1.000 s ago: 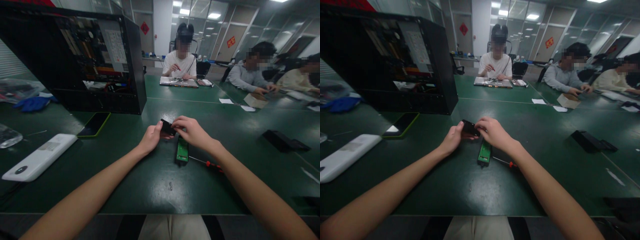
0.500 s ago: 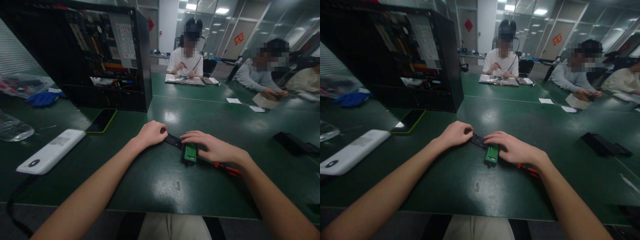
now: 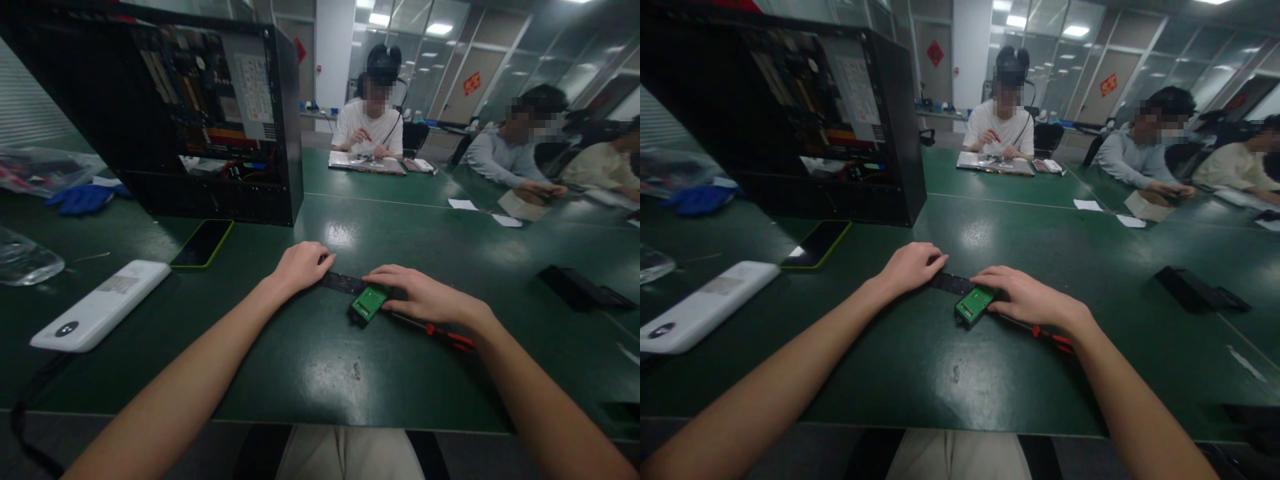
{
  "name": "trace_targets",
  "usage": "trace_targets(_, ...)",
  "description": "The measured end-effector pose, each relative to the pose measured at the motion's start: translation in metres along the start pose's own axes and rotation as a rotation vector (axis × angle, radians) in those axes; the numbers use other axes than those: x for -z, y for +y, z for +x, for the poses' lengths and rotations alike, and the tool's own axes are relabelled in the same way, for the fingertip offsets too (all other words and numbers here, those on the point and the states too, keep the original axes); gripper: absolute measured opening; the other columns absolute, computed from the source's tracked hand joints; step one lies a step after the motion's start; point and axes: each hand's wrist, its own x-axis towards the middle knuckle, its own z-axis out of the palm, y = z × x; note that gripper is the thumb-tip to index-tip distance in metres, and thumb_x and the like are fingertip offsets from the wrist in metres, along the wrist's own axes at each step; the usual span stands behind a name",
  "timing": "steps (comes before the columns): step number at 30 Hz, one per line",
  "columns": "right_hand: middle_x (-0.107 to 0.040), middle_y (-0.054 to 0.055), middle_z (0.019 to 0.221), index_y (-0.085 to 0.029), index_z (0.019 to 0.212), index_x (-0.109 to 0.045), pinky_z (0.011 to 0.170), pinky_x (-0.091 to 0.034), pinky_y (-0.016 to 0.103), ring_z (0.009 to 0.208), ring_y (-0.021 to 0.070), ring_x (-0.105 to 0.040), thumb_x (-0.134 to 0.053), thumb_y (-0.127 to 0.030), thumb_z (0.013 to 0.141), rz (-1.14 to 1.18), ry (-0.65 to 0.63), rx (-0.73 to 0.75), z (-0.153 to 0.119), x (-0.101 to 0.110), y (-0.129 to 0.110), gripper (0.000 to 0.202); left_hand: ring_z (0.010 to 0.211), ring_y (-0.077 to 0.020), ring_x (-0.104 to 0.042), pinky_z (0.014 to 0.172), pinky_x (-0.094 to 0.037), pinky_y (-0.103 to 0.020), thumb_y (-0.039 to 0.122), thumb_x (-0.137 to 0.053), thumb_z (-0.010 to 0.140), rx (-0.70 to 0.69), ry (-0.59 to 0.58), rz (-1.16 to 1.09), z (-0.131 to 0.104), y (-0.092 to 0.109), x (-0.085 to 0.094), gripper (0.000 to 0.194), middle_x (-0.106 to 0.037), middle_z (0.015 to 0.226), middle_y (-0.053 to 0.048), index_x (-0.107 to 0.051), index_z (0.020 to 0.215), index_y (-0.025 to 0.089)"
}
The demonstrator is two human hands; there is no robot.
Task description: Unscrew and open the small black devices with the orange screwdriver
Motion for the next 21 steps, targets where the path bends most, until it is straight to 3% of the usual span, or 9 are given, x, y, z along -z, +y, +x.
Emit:
trace_targets(5, -0.063, 0.011, 0.137, -0.025, 0.144, -0.063, 0.107, -0.053, 0.044, 0.124, 0.0260, -0.063, -0.069, -0.036, 0.099, -0.043, 0.111, 0.006, -0.006, 0.008, -0.002, 0.047, 0.090, -0.0261, -0.072, 0.073, -0.049, -0.031, 0.054, -0.035, 0.110, 0.021, 0.012, 0.004, 0.001, -0.003, 0.002, 0.061, -0.077, 0.095, -0.012, -0.078, 0.089, 0.017)
trace_targets(9, -0.066, 0.010, 0.131, -0.025, 0.137, -0.067, 0.102, -0.054, 0.042, 0.118, 0.0270, -0.066, -0.072, -0.041, 0.096, -0.106, 0.443, -0.075, -0.042, 0.024, -0.001, 0.044, 0.088, -0.0262, -0.072, 0.073, -0.049, -0.032, 0.053, -0.031, 0.111, 0.017, 0.014, -0.004, 0.001, -0.001, 0.003, 0.064, -0.077, 0.093, -0.012, -0.077, 0.086, 0.017)
trace_targets(12, -0.068, 0.010, 0.129, -0.027, 0.131, -0.070, 0.097, -0.055, 0.043, 0.116, 0.0295, -0.067, -0.075, -0.045, 0.093, -0.235, 0.738, -0.275, -0.096, 0.034, 0.007, 0.042, 0.086, -0.0254, -0.072, 0.070, -0.047, -0.031, 0.056, -0.036, 0.109, 0.001, 0.008, -0.018, 0.000, 0.003, 0.003, 0.062, -0.077, 0.092, -0.011, -0.078, 0.086, 0.017)
trace_targets(15, -0.073, 0.011, 0.120, -0.030, 0.122, -0.075, 0.091, -0.054, 0.047, 0.108, 0.0331, -0.070, -0.080, -0.052, 0.086, -0.338, 0.931, -0.590, -0.167, 0.041, 0.027, 0.042, 0.083, -0.0251, -0.071, 0.066, -0.046, -0.030, 0.062, -0.041, 0.107, -0.020, -0.011, -0.043, -0.001, 0.007, 0.003, 0.061, -0.077, 0.090, -0.010, -0.078, 0.085, 0.019)
trace_targets(18, -0.077, 0.013, 0.110, -0.035, 0.106, -0.080, 0.081, -0.051, 0.055, 0.098, 0.0381, -0.071, -0.082, -0.065, 0.075, -0.406, 1.066, -0.865, -0.244, 0.044, 0.056, 0.043, 0.083, -0.0257, -0.071, 0.067, -0.045, -0.030, 0.063, -0.042, 0.106, -0.033, -0.019, -0.054, -0.001, 0.007, 0.004, 0.060, -0.078, 0.091, -0.010, -0.079, 0.087, 0.019)
trace_targets(21, -0.078, 0.016, 0.097, -0.037, 0.081, -0.081, 0.064, -0.044, 0.056, 0.077, 0.0374, -0.067, -0.090, -0.067, 0.057, -0.444, 1.099, -1.055, -0.313, 0.044, 0.084, 0.039, 0.085, -0.0261, -0.071, 0.067, -0.045, -0.030, 0.062, -0.043, 0.106, -0.047, -0.002, -0.042, 0.000, 0.004, 0.004, 0.060, -0.077, 0.092, -0.010, -0.080, 0.088, 0.019)
